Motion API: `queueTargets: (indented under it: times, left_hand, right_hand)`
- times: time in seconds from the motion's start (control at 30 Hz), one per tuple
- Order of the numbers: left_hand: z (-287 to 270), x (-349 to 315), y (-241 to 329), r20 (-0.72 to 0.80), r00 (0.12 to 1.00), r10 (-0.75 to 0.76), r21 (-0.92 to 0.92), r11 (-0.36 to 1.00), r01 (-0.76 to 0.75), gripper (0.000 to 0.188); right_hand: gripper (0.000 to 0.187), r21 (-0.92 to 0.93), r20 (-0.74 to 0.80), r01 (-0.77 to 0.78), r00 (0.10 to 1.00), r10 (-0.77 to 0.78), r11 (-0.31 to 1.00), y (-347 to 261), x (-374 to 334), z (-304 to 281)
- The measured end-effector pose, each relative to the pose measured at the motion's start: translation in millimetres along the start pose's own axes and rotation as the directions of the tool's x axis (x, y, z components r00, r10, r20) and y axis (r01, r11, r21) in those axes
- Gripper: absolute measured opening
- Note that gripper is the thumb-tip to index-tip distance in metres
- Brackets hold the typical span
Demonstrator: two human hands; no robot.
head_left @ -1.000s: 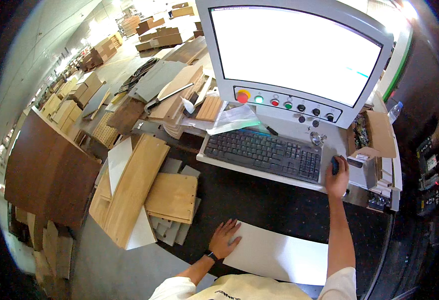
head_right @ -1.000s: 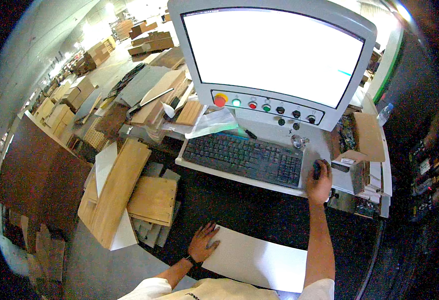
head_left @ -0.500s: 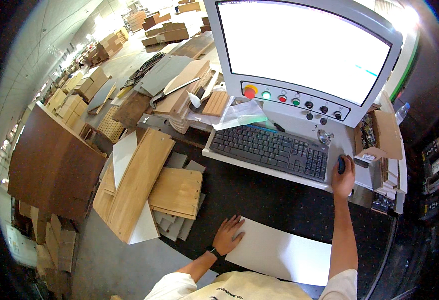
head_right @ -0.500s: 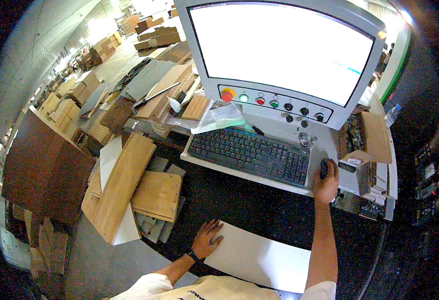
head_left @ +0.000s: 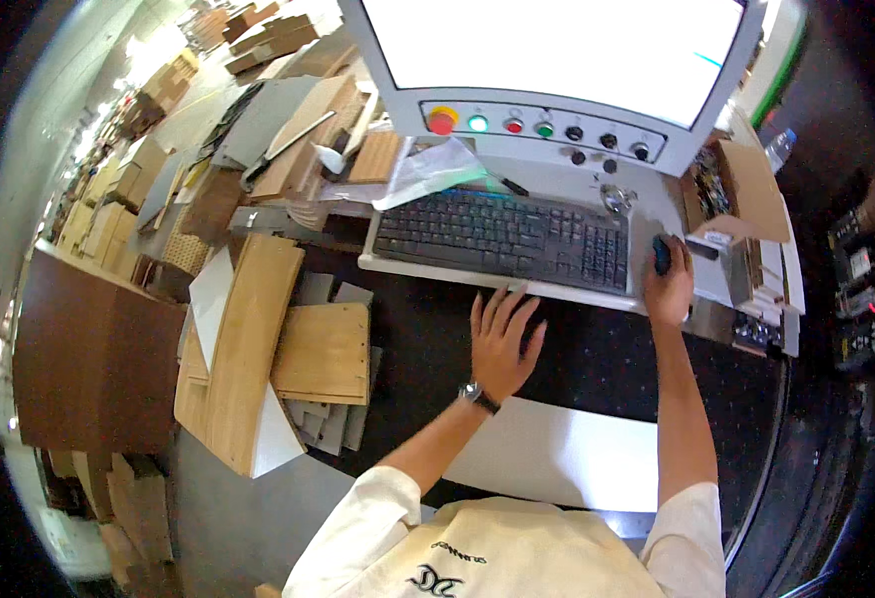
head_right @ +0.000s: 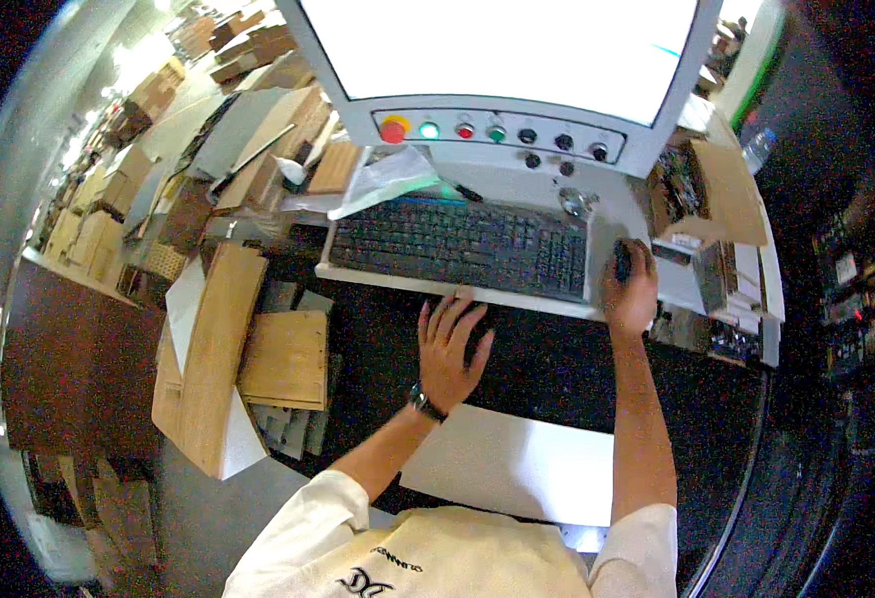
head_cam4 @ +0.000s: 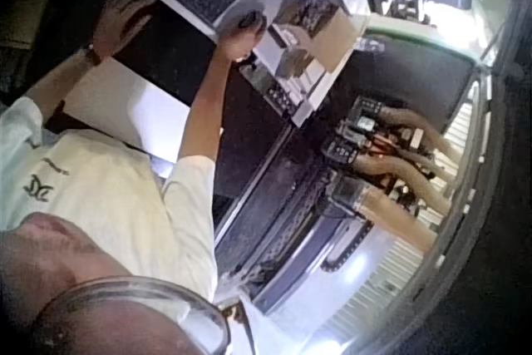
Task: The person uses a computer keyboard and mouse to operate an industrial machine, then places and aligns a white rectangular panel and a wooden panel on the machine's work surface.
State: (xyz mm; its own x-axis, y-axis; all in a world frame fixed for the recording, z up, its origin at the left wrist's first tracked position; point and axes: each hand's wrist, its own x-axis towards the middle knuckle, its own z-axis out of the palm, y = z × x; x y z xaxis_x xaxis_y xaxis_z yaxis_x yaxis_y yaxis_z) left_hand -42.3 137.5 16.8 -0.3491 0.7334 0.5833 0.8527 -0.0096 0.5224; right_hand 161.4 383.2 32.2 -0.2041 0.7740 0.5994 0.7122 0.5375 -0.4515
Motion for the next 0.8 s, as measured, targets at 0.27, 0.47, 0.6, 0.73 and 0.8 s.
queueTargets:
  times: [0.27,0.47,0.6,0.73,0.8]
  left_hand:
    - [64,67,13,0.121,0.979,0.166,0.181,0.966,-0.186,0.059]
    - [67,76,6,0.027,0.996,0.084,0.216,0.972,-0.088,0.059]
    - [64,81,1,0.028,0.995,0.095,0.231,0.968,-0.099,0.059]
    - [61,82,1,0.031,0.996,0.088,0.18,0.979,-0.093,0.059]
    - [58,81,2,0.018,0.994,0.11,0.178,0.978,-0.112,0.059]
  right_hand:
    - [0.037,-0.009,-0.042,0.003,0.999,-0.003,1.0,-11,1,-7]
    - [0.037,0.014,-0.018,-0.021,1.0,0.022,1.0,9,-5,-4]
    - [0.04,0.024,-0.031,-0.02,0.999,0.021,1.0,-2,-2,-5]
    - [0.041,0.023,-0.082,0.009,0.997,-0.007,1.0,0,-4,-3]
    - [0.041,0.042,-0.088,-0.008,0.996,0.011,0.999,-3,-6,-4]
